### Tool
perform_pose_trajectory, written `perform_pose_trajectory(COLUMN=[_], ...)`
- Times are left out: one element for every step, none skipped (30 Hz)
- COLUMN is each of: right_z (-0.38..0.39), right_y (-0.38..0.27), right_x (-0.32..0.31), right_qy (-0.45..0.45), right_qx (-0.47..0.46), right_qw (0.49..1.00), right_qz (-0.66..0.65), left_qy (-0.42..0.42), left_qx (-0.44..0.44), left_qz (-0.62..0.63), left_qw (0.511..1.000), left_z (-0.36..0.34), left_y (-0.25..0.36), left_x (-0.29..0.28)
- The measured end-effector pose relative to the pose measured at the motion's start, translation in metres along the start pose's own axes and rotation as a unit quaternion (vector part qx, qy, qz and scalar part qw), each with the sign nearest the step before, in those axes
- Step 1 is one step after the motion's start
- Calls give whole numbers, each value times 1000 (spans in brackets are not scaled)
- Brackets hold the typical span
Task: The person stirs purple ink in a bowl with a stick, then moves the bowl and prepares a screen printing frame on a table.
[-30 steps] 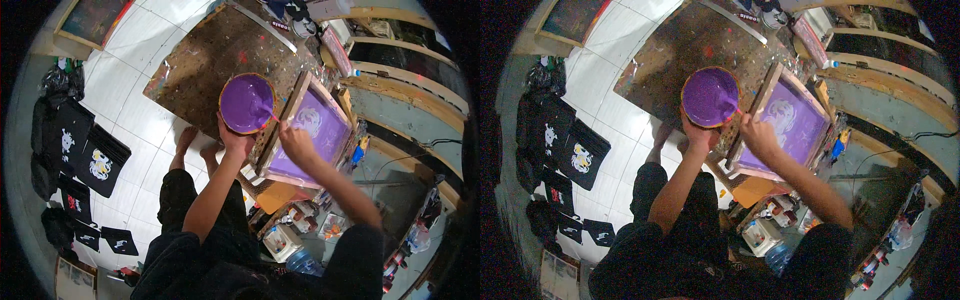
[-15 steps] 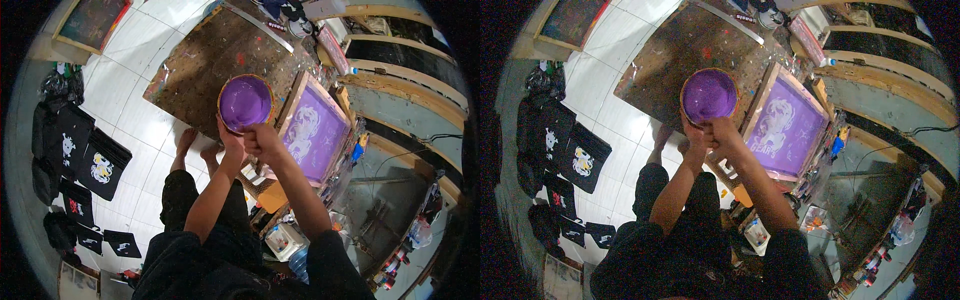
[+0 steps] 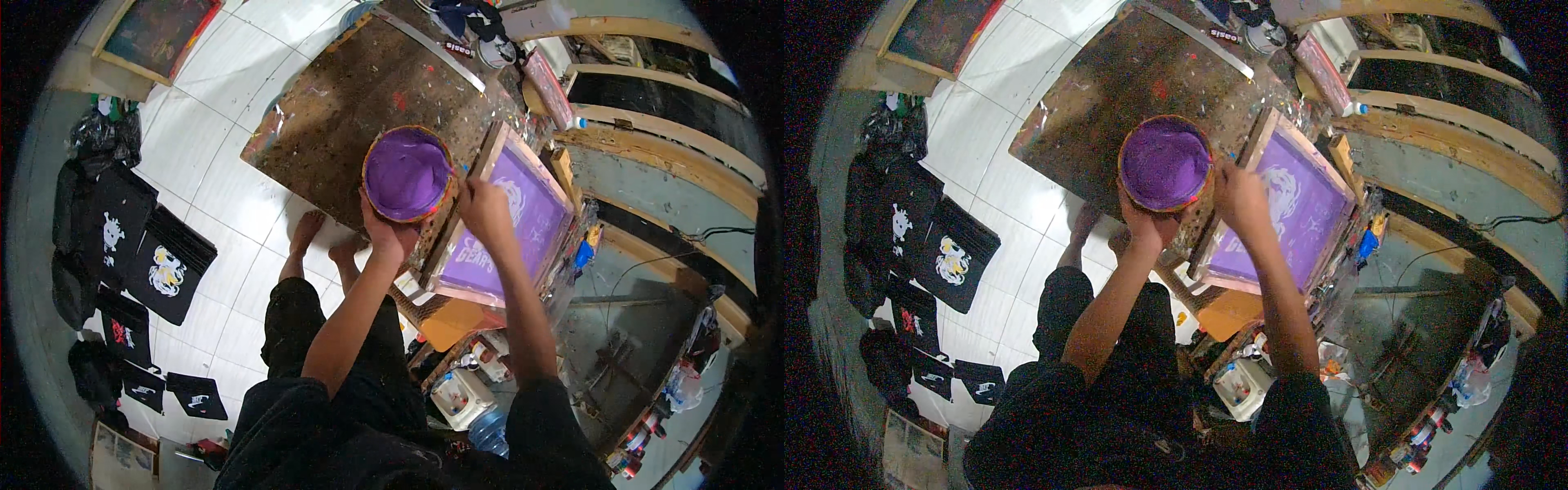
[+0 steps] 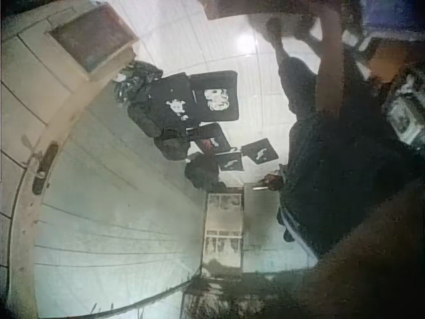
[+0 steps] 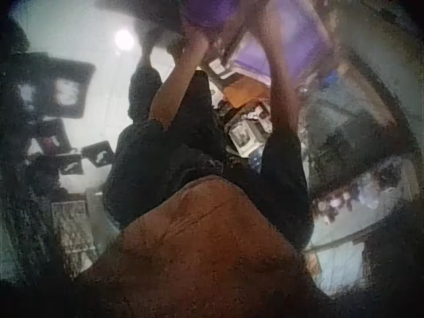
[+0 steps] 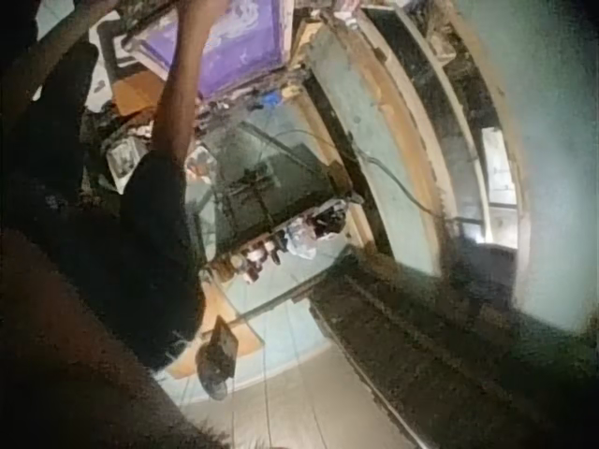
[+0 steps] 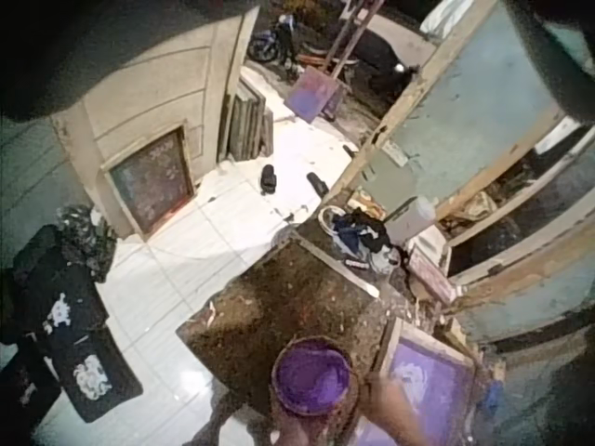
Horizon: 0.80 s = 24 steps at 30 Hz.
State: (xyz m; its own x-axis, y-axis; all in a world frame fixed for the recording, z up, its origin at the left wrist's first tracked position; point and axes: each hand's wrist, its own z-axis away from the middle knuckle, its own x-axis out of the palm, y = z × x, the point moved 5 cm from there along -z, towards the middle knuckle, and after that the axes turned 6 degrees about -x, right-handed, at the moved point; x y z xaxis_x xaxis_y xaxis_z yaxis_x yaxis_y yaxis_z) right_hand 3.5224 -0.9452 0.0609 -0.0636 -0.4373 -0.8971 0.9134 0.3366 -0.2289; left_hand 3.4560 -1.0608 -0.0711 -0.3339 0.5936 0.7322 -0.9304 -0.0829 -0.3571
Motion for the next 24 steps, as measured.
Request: perform_pose_trajectory(right_z=[8,11,12,12,13,16,19,22,17,6,0,6,10,13,15,9,7,5,2,6,8,-1,-2,-1], right_y=[13,13,20,20,21,16,8,3,10,9,9,11,5,2,0,1,8,14,22,35,44,15,3,21], right_x=[16,24,27,26,26,33,41,46,52,51,51,42,46,53,57,54,53,53,47,61,78,64,54,44], right_qy=[-1,-4,-6,-10,-14,-35,-53,-71,-80,-88,-96,-47,-58,-69,-80,-91,-89,-87,-81,-71,-62,-95,-125,-84], right_qx=[-12,-26,-6,12,31,5,-21,-47,-32,-16,1,23,-4,-30,-57,-85,-31,22,74,9,-61,-92,-107,31], right_qw=[1000,1000,1000,999,997,997,996,994,991,987,981,991,992,993,992,988,990,989,986,991,991,985,979,975], right_qz=[0,-3,-26,-50,-73,-70,-66,-62,-98,-134,-170,-125,-110,-94,-78,-95,-106,-117,-124,-112,-100,-112,-125,-204], left_qy=[-9,-9,-8,-7,-2,4,6,-133,-268,-251,-232,-59,18,99,85,76,64,54,38,28,20,13,39,62], left_qx=[-1,12,25,41,42,44,45,2,-41,-27,-14,57,92,117,107,94,82,66,49,55,63,87,86,73], left_qz=[-12,-24,-37,-48,-49,-50,-51,54,158,144,131,-4,-70,-136,-129,-114,-99,-78,-56,-54,-52,-48,-61,-77], left_qw=[1000,1000,999,998,998,998,998,990,950,957,964,997,993,979,982,986,990,993,997,997,996,995,994,992], left_z=[-1,-1,-2,-1,0,1,1,-1,-2,-2,-1,-2,2,7,7,9,8,10,7,-1,-15,-25,-16,4], left_y=[-3,-2,-3,-2,-2,-1,-1,-3,-2,-1,-1,0,3,7,6,5,6,5,1,-1,0,12,10,-1], left_x=[0,3,6,8,8,9,9,14,15,18,22,11,11,12,15,16,17,18,23,12,-12,-28,-20,9])
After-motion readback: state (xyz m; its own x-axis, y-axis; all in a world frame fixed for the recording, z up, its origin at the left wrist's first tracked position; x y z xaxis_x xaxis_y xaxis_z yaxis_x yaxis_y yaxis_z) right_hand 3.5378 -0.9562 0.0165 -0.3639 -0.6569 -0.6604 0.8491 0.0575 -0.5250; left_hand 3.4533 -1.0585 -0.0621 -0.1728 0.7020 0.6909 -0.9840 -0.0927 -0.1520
